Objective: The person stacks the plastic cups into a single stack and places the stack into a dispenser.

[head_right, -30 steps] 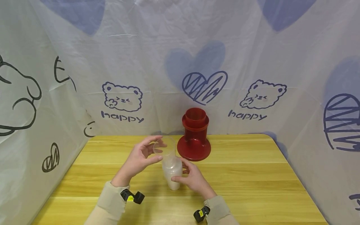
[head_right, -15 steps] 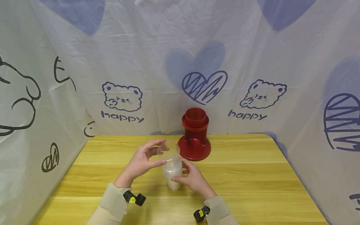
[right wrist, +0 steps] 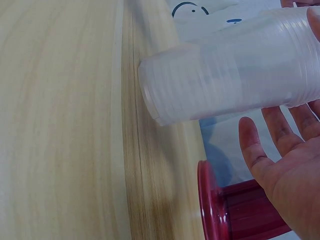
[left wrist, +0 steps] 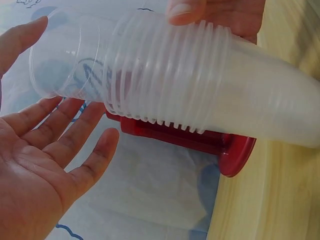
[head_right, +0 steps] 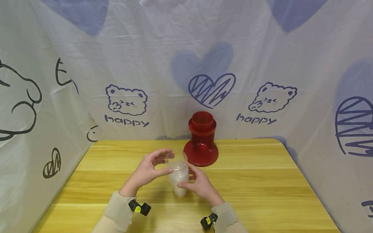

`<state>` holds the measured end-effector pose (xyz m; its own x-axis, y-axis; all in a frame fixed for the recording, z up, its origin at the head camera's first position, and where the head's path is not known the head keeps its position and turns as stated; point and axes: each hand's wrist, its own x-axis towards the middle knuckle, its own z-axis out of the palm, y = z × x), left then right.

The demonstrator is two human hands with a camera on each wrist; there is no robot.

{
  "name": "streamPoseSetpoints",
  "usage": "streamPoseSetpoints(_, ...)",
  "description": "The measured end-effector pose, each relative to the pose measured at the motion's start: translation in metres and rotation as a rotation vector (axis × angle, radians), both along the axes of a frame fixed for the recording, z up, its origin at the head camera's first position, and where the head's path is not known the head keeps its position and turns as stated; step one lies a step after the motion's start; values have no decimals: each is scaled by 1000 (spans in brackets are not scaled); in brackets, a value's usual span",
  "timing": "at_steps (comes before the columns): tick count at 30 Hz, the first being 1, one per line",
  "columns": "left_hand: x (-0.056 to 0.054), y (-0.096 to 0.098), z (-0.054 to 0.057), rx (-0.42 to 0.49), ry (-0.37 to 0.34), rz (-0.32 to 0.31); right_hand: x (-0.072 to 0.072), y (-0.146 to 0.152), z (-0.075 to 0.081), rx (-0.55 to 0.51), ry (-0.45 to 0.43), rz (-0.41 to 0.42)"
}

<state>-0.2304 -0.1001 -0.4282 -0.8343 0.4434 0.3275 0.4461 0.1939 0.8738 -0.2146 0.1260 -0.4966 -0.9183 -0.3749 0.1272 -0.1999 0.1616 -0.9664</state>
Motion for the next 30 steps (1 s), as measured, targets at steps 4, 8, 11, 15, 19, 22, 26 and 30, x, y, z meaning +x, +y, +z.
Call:
streamPoseSetpoints(4,1,0,-3,-11,8,10,-1,0,-3,1,9,2)
streamPoseSetpoints(8,2,0,-8,-41,28,20,-3,2,-9,-13,35,13)
streamPoseSetpoints(11,2,0,-12,-69,40,22,-3,2,-9,-17,44,17)
streamPoseSetpoints(15,3,0,-15,-111,52,32,-3,2,-9,-11,59,23)
streamPoseSetpoints(19,4,0,-17,-147,65,39,-2,1,-7,-13,65,25)
streamPoseSetpoints(22,5,0,-18,-169,75,41,1,0,2,-25,55,32)
streamPoseSetpoints(26,5,0,-20,-200,84,42,8,-1,16,-32,37,42)
streamPoseSetpoints(30,6,-1,-21,-216,87,44,10,-1,21,-31,27,40)
